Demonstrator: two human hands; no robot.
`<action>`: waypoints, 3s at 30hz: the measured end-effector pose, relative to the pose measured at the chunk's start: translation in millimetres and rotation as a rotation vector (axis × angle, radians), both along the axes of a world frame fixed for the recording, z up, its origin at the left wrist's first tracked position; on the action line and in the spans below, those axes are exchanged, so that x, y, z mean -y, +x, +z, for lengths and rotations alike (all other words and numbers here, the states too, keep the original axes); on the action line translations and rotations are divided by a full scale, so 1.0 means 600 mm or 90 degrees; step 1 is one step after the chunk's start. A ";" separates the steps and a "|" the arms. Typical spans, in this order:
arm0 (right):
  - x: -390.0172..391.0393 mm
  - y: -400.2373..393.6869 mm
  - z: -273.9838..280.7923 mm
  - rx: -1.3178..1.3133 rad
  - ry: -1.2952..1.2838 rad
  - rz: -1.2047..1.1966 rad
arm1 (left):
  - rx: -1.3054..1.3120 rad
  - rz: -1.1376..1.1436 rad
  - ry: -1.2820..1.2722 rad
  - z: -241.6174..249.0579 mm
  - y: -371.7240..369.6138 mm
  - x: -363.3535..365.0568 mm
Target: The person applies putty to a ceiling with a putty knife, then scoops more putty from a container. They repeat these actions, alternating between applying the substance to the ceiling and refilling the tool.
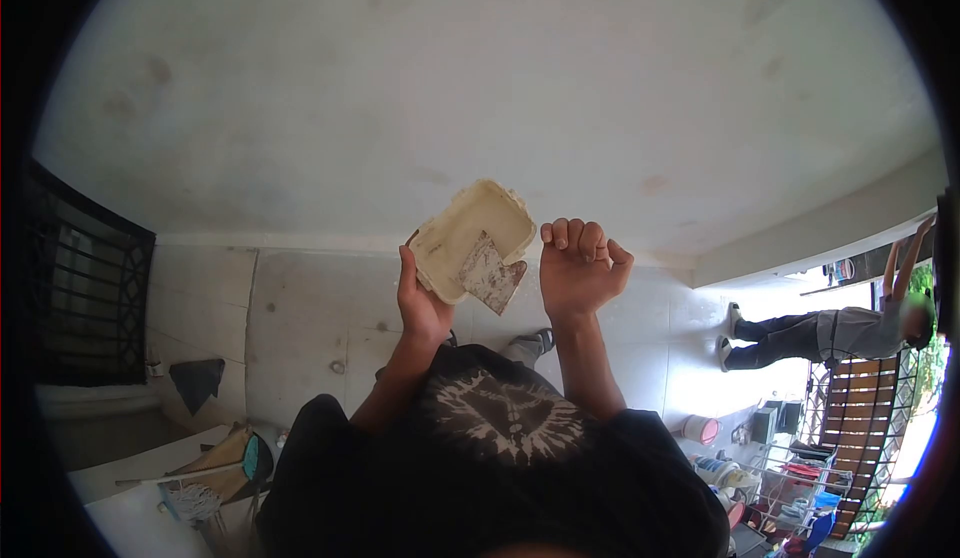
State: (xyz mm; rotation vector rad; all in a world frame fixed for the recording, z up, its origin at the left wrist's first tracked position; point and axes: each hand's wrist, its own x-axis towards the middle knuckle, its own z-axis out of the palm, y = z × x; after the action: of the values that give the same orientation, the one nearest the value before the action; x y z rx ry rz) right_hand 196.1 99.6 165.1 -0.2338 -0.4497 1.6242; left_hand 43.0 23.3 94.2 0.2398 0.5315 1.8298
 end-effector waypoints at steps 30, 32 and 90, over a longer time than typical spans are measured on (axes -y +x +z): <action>-0.004 0.007 -0.070 0.361 0.208 -0.062 | 0.031 -0.063 -0.025 0.034 -0.021 0.014; 0.002 0.007 -0.066 0.373 0.211 -0.051 | 0.002 -0.048 -0.063 0.036 -0.022 0.012; 0.024 -0.015 -0.029 0.953 0.285 0.077 | -0.281 0.269 -0.088 -0.012 0.003 -0.011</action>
State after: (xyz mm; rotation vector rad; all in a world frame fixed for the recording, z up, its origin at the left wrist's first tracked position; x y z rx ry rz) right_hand 187.1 85.4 147.5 -1.0896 -1.9382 1.1450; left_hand 44.6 29.6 87.3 0.4690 1.0787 2.1439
